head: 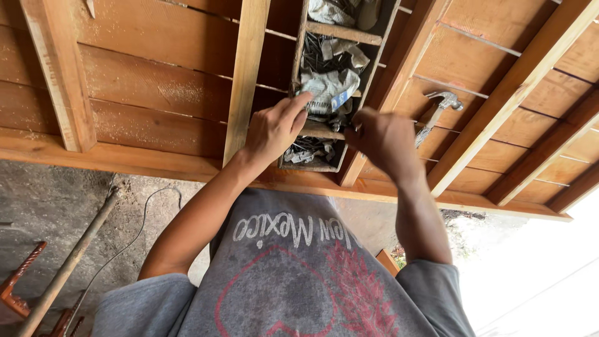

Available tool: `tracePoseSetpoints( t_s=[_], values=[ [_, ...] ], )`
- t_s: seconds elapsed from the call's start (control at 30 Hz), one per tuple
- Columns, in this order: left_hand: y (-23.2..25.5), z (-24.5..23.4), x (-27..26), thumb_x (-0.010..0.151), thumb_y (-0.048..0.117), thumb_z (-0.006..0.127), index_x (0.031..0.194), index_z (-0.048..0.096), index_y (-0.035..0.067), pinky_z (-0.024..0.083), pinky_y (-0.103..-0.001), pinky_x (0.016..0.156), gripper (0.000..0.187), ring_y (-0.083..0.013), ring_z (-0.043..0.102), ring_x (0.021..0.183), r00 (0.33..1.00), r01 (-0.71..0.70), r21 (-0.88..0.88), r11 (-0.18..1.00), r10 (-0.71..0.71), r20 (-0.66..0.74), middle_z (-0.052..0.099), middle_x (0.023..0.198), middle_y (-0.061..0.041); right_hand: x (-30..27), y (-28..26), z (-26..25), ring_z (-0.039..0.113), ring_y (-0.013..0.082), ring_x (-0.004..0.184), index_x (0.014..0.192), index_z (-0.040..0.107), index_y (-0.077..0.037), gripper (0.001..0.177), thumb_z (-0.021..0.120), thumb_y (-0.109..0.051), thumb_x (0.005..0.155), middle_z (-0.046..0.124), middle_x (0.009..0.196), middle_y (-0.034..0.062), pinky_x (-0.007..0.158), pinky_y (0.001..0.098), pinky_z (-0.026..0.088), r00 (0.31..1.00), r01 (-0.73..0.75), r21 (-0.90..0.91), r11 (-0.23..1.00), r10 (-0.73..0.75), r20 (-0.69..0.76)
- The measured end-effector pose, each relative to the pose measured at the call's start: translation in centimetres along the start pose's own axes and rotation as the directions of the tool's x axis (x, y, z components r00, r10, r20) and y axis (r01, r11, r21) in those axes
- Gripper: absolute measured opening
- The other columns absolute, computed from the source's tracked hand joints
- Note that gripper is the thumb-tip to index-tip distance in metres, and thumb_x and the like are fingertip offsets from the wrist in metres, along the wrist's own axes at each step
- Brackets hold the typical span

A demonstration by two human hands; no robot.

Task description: The person hammers nails into a wooden frame structure using a claw hammer. They repeatedly retrieve nails from a small wooden box attached to the frame and drive them into the wood to secure the pieces together.

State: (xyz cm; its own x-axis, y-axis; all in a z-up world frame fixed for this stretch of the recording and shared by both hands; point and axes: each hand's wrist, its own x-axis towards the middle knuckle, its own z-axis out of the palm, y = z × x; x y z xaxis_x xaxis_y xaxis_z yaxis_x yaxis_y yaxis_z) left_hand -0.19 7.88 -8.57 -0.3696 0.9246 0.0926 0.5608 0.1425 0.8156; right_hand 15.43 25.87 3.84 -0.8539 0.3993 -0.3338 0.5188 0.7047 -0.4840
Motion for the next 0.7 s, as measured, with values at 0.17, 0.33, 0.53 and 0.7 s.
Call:
tracePoseSetpoints(
  t_s=[0.17, 0.33, 0.53, 0.7],
  values=[
    [2.0, -1.6, 1.2, 0.104, 0.010, 0.073, 0.154, 0.048, 0.005, 0.058, -0.031, 0.053, 0.056, -0.0170, 0.062, 0.058, 0.997, -0.020, 0.163, 0.986, 0.007, 0.082, 0.062, 0.072, -0.005, 0.5, -1.7, 2.6, 0.059, 0.0198, 0.050, 0.080, 0.069, -0.008, 0.020, 0.077, -0.023, 0.089, 0.065, 0.065, 0.0070, 0.047, 0.0377, 0.048, 0.997, -0.001, -0.065, 0.998, 0.006, 0.076],
    [1.9, 0.1, 4.1, 0.107, 0.020, 0.065, 0.136, 0.062, 0.007, 0.051, -0.030, 0.040, 0.032, -0.0182, 0.061, 0.057, 0.966, 0.083, 0.339, 0.937, -0.159, 0.204, 0.065, 0.082, -0.015, 3.6, -1.0, 1.1, 0.063, 0.0151, 0.060, 0.096, 0.073, -0.007, 0.011, 0.072, -0.013, 0.106, 0.067, 0.081, 0.0066, 0.045, 0.0306, 0.047, 0.992, 0.053, 0.011, 0.999, -0.051, -0.111],
    [0.8, -1.3, 3.3, 0.104, 0.005, 0.061, 0.126, 0.074, 0.011, 0.055, -0.029, 0.048, 0.026, -0.0188, 0.063, 0.064, 0.991, -0.109, 0.265, 0.958, 0.086, 0.098, 0.064, 0.082, -0.010, 7.5, 1.2, -0.2, 0.064, 0.0153, 0.064, 0.098, 0.077, -0.014, 0.009, 0.073, -0.020, 0.102, 0.069, 0.090, 0.0046, 0.045, 0.0330, 0.045, 0.982, 0.046, -0.170, 0.984, -0.076, -0.173],
    [1.7, -2.5, 3.6, 0.096, 0.003, 0.066, 0.123, 0.073, 0.012, 0.056, -0.032, 0.054, 0.030, -0.0207, 0.065, 0.068, 0.994, -0.089, 0.210, 0.974, 0.073, 0.084, 0.061, 0.080, -0.008, 9.7, 2.6, 3.0, 0.057, 0.0159, 0.054, 0.089, 0.078, -0.014, 0.016, 0.072, -0.027, 0.098, 0.065, 0.074, 0.0009, 0.042, 0.0355, 0.042, 0.996, 0.060, -0.255, 0.965, -0.073, -0.041]
  ],
)
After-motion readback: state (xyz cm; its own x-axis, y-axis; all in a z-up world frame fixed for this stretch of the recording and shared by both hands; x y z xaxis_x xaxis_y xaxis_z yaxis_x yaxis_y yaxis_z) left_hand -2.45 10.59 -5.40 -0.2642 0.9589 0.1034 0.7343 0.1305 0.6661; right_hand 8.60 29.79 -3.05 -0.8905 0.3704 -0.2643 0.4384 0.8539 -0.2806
